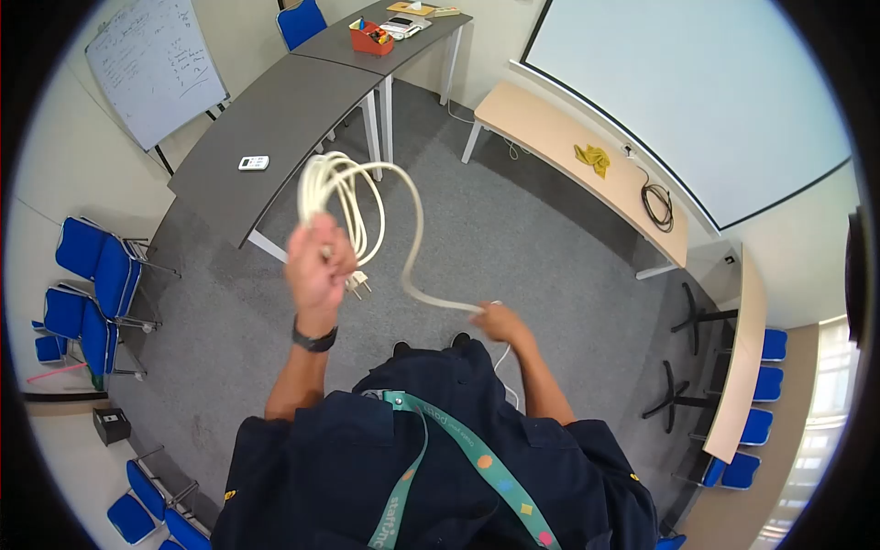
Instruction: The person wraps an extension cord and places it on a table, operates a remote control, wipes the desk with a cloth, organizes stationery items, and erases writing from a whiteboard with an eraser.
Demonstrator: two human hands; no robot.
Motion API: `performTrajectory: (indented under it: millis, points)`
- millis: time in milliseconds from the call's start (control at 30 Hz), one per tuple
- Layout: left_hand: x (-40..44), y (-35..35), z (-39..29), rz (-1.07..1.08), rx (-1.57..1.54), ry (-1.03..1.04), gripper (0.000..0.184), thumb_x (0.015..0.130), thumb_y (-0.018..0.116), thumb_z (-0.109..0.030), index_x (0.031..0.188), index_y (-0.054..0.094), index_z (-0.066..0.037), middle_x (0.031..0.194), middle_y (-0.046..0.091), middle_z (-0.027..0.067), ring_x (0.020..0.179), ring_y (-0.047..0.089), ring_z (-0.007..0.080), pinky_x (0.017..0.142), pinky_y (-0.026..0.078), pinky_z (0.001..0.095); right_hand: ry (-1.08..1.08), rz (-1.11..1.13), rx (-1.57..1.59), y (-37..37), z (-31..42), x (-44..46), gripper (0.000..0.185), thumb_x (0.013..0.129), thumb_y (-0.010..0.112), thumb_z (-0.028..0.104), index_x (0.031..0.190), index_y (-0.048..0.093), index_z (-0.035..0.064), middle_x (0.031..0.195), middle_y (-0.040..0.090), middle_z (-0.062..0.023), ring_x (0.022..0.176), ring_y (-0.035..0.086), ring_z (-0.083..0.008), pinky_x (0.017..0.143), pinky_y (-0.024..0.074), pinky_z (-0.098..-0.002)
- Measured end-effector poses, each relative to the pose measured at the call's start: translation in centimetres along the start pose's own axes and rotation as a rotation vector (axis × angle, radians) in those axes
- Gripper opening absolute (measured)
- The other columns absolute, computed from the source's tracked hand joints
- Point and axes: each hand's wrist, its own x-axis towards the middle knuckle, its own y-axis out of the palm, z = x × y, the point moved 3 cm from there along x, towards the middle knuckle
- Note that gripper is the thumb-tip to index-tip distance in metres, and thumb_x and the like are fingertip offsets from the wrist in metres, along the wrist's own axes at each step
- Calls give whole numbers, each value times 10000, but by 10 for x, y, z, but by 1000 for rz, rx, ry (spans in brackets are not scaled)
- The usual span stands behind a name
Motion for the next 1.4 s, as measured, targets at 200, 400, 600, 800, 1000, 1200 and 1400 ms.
performTrajectory:
  millis: [200,400,600,800,1000,1200,1400]
  points:
    - [4,-12,87,57,419,-187,285,1044,462,-303,978,542,-37,620,614,61,513,602,129,478,465,255,-504,97,72,-82,168,-76,236,929,608,277,1002,600,53,874,665,-183,820,646,-385,709,492,-475]
    - [-34,-10,111,404,307,-597,276,1037,482,-296,937,552,-49,592,603,51,467,593,123,463,483,243,-608,-465,248,-164,180,-77,149,913,624,183,981,644,53,842,654,-144,770,632,-358,671,490,-420]
    - [-62,20,101,402,162,-721,281,1040,477,-306,904,525,-65,559,528,14,430,534,111,419,441,229,-557,-700,217,-208,183,-65,115,874,679,142,932,667,43,830,658,-125,713,636,-296,646,492,-361]
    - [-85,25,104,502,94,-852,335,1045,459,-318,828,498,-66,511,413,-29,388,387,64,397,376,225,-552,-865,293,-237,177,-55,123,866,695,134,917,665,25,784,642,-115,654,603,-267,619,473,-327]
    - [-88,23,90,482,-123,-723,427,987,540,-460,826,495,-66,505,362,-56,392,298,43,395,250,221,-504,-700,209,-218,150,-28,179,909,679,165,921,619,-3,700,581,-32,644,503,-123,600,429,-282]
    - [-75,29,54,335,-186,-395,353,952,637,-301,1018,529,28,522,352,-61,388,281,51,407,221,250,-402,-75,832,-113,83,16,210,967,611,279,899,668,89,657,495,54,614,441,-64,560,388,-262]
    - [-32,21,8,208,-236,-4,585,983,515,-225,1427,306,93,554,327,-40,426,300,39,430,268,230,-262,75,1257,14,12,-2,161,959,603,206,973,700,78,667,508,50,641,462,-73,593,413,-266]
